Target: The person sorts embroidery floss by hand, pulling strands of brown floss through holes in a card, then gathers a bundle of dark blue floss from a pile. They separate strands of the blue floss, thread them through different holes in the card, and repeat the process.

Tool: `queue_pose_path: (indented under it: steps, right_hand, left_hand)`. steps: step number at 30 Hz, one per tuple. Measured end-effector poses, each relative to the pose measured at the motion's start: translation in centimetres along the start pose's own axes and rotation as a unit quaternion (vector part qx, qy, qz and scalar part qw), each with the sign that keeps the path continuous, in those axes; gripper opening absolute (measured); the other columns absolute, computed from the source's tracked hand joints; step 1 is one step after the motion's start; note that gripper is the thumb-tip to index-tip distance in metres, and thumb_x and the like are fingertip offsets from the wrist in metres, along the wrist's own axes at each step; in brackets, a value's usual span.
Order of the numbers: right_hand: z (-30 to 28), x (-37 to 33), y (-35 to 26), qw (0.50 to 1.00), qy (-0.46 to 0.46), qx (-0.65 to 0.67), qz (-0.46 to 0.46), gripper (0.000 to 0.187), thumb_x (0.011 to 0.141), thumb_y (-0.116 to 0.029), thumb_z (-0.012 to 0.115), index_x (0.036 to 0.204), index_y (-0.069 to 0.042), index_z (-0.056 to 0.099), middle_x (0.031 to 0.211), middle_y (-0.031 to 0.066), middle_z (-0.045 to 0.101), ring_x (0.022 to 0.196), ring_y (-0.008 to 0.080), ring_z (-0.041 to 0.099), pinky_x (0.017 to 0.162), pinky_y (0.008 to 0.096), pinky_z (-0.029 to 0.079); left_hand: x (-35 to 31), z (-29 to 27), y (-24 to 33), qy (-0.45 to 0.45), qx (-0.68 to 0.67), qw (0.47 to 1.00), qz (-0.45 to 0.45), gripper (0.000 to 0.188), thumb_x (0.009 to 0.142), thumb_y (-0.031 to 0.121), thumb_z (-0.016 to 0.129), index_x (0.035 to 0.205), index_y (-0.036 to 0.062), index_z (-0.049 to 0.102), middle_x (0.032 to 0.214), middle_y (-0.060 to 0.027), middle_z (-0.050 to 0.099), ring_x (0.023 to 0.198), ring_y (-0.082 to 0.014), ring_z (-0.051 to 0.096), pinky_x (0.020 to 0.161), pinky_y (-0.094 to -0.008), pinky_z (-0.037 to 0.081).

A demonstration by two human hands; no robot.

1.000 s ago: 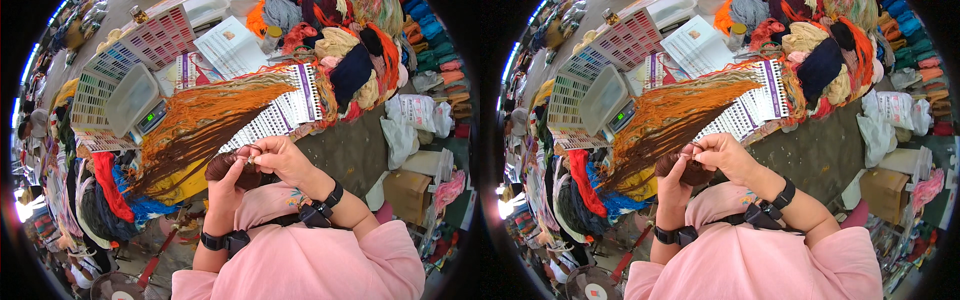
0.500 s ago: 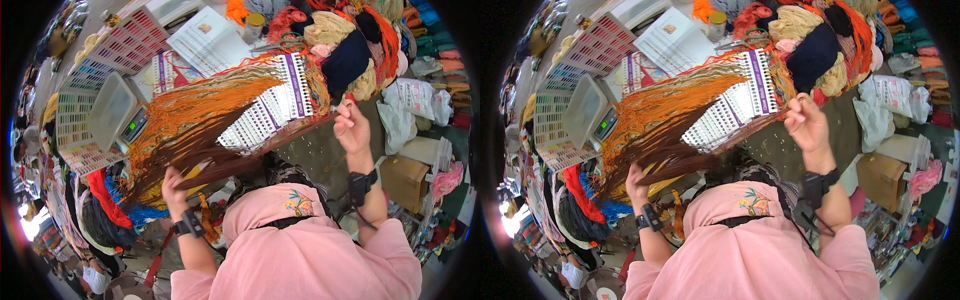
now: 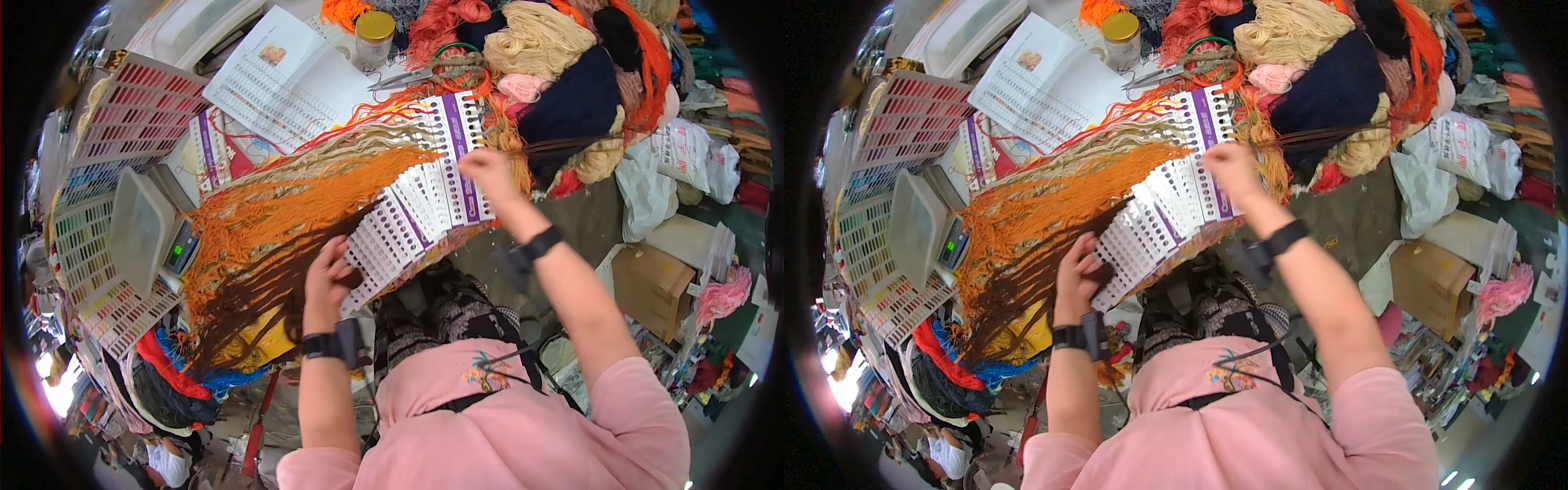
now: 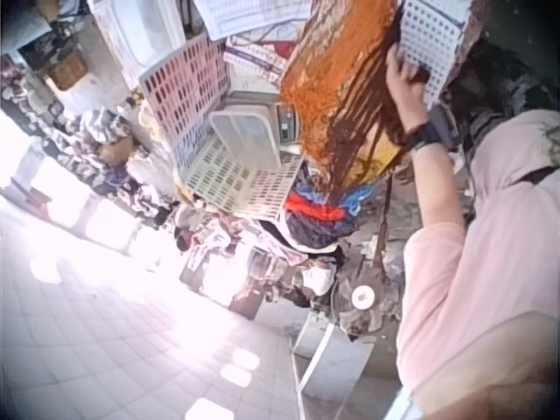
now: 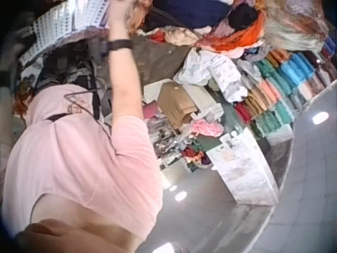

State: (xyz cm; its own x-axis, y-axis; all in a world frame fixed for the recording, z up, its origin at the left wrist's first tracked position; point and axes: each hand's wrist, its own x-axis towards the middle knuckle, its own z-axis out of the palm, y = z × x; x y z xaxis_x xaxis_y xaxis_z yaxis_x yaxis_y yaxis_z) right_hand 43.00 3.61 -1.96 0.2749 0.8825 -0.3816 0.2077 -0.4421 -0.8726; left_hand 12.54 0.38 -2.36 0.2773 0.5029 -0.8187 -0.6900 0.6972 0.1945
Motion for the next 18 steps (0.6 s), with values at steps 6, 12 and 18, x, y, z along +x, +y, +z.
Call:
queue_pose_path:
  steps: [6,12,18]
  right_hand:
    - [8.7,0.3,3.2,0.939,0.016,-0.227,-0.257,0.009,0.059,-0.008,0.058,0.064,-0.006,0.051,0.066,0.0062,0.05,0.065,0.0247,0.048,0.06,0.0352,0.035]
    - [6.8,1.1,4.3,0.915,-0.007,-0.273,-0.296,0.013,0.059,-0.007,0.056,0.07,-0.007,0.05,0.068,0.0049,0.048,0.069,0.0235,0.045,0.062,0.0355,0.032]
    - [7.2,-1.0,2.9,0.879,-0.117,-0.32,-0.333,0.039,0.06,-0.019,0.057,0.095,-0.004,0.051,0.09,0.0075,0.045,0.081,0.023,0.044,0.072,0.0346,0.034]
  left_hand:
    - [7.9,7.4,-5.6,0.137,0.412,0.9,0.033,0.017,0.074,0.015,0.054,0.082,0.0004,0.054,0.062,-0.0023,0.052,0.044,-0.0078,0.041,0.042,-0.0203,0.033]
    - [8.8,5.7,-5.9,0.079,0.576,0.801,0.143,0.017,0.075,0.012,0.053,0.082,-0.0034,0.051,0.057,-0.0065,0.051,0.04,-0.0105,0.047,0.039,-0.0247,0.038]
    - [8.5,6.8,-5.6,0.09,0.399,0.906,0.111,0.011,0.078,0.008,0.048,0.079,-0.0018,0.051,0.056,-0.0017,0.047,0.042,-0.0076,0.039,0.041,-0.0207,0.03]
